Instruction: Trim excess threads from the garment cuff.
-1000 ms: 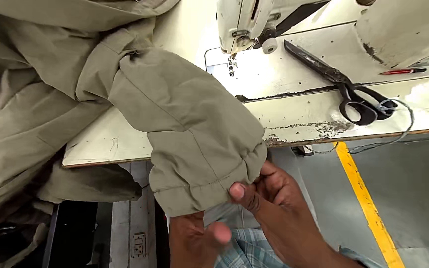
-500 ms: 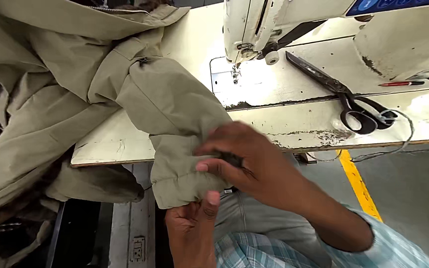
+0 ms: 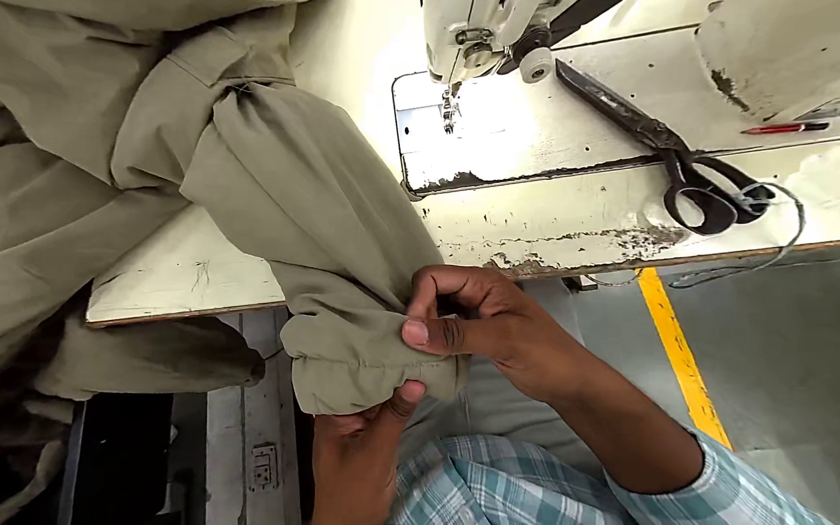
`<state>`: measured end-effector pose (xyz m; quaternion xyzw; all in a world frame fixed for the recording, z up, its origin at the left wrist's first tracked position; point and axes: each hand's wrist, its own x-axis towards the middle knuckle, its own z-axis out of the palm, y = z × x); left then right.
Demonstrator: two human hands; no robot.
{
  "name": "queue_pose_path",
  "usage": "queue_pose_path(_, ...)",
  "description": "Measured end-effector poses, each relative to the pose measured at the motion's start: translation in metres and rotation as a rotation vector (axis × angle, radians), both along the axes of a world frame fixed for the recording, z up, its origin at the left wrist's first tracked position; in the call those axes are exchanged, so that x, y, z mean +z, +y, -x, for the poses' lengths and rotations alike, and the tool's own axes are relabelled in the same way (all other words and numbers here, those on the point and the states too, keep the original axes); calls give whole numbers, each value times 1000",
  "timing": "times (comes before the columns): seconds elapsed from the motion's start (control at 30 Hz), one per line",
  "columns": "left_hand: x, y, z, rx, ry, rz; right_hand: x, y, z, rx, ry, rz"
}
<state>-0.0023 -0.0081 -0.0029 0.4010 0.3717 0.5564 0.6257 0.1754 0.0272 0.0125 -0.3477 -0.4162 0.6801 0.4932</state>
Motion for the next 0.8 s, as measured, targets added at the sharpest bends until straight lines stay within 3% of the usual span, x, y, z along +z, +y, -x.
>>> queue_pose_path(0.23, -1, 8, 16, -114, 86, -116, -1, -7, -2, -68, -172, -126)
queue_pose_path(0.4, -3, 11, 17, -174, 84, -160, -1, -16, 1, -324, -602, -380)
queue_pose_path(0.5, -7, 12, 16, -169, 57, -142, -3, -25, 2, -332, -753, -478)
queue_pose_path(0.67, -12, 13, 9, -51, -22, -61, -10, -43, 4, -216, -756, -454)
queue_pose_path(0.8, -11, 12, -3, 65, -18, -51, -17, -40, -3, -111, -522, -309)
